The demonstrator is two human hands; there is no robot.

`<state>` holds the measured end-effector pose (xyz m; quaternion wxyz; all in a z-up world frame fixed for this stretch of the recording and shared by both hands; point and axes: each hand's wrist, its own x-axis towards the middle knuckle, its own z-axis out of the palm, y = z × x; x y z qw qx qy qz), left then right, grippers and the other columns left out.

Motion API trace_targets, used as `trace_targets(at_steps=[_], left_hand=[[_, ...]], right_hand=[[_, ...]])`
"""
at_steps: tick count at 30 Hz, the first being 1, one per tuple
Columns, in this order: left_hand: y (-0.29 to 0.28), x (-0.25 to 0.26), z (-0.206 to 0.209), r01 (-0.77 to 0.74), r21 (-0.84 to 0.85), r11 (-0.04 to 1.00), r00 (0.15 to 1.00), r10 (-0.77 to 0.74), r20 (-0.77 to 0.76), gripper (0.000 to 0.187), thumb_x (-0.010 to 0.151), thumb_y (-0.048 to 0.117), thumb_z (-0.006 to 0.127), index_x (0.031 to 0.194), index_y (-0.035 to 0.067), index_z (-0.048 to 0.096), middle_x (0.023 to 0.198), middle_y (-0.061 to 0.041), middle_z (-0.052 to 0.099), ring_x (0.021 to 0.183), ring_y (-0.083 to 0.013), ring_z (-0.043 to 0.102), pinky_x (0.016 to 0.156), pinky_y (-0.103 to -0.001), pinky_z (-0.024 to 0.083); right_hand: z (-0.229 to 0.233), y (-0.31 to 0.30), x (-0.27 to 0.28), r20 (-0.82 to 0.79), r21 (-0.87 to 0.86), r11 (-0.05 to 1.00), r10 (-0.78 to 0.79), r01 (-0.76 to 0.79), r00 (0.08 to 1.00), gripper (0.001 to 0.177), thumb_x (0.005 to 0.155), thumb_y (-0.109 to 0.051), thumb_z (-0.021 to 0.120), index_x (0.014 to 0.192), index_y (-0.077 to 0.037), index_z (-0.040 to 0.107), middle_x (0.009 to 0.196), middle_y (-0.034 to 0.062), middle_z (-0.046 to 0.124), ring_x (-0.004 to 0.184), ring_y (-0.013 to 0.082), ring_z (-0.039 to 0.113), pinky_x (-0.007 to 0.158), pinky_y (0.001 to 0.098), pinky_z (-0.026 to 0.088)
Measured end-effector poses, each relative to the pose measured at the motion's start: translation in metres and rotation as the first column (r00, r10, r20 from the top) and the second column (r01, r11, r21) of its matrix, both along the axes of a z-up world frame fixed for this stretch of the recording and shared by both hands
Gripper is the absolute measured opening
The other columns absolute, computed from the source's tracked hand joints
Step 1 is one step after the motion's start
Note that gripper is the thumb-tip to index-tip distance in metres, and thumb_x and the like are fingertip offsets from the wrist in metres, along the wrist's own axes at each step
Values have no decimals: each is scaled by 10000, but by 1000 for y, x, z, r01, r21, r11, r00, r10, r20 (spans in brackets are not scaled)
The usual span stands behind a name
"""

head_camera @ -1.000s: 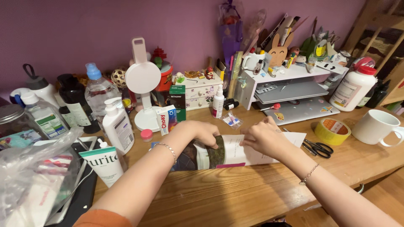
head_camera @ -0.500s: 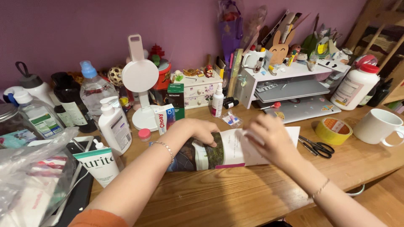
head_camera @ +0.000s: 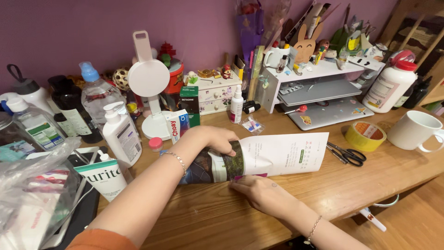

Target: The person wraps a small rectangular box with patterned paper on a cluttered desk. They fold the paper around the box, crease the edges, and use a pen to mark and trim excess paper with scissors. The clip ends before the package is fully sealed.

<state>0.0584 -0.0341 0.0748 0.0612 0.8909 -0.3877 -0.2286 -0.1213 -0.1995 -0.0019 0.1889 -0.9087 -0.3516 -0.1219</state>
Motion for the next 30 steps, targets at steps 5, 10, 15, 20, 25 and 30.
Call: trace_targets(at_steps=[5,10,15,20,25,30], left_hand=[[0,-2,0,4,13,1000,1000,-4,13,643,868,401,713,1456,197,550,1453,-75,601,1319,-274,577,1074,-403,462],[-1,-3,1,0,16,1000,1000,0,21,640,873,406,704,1460,206,548,1460,-70,598,1331,-273,570,1083,-406,456],[1,-6,0,-2,7,1000,1000,2,10,627,877,403,692,1459,217,554,1456,-71,603,1327,-273,577,1081,-409,462],[2,-8,1,-16,-2,1000,1000,16,26,634,875,406,692,1467,230,548,1469,-85,578,1338,-291,561,1088,-420,457],[4,-12,2,-23,0,1000,998,23,50,627,879,430,677,1465,253,542,1470,-83,558,1339,-302,547,1087,-430,448],[3,-16,6,-19,-1,1000,999,19,48,598,879,412,656,1449,253,566,1450,-75,595,1322,-294,572,1076,-429,466]], right_hand=[[8,-15,-5,-23,-21,988,-150,150,988,319,871,-46,608,1166,-76,724,873,152,719,791,379,698,717,473,542],[7,-18,-7,-26,-62,976,-210,208,977,269,913,-102,616,1160,-65,719,867,154,724,778,373,695,715,467,546],[-4,16,4,-90,-145,972,-199,185,976,396,879,-55,580,1253,-116,692,926,155,725,800,354,702,722,442,559],[-3,22,10,-116,-9,995,-101,101,988,418,853,-48,590,1260,-76,682,1032,164,736,898,355,718,792,427,567],[9,-29,-3,-179,21,969,-239,246,955,409,828,-54,579,1203,-102,735,1065,136,774,927,326,745,877,414,564],[17,-63,-7,-129,-14,940,-340,342,931,357,832,-83,611,1162,-83,748,1039,179,760,952,354,718,876,426,553]])
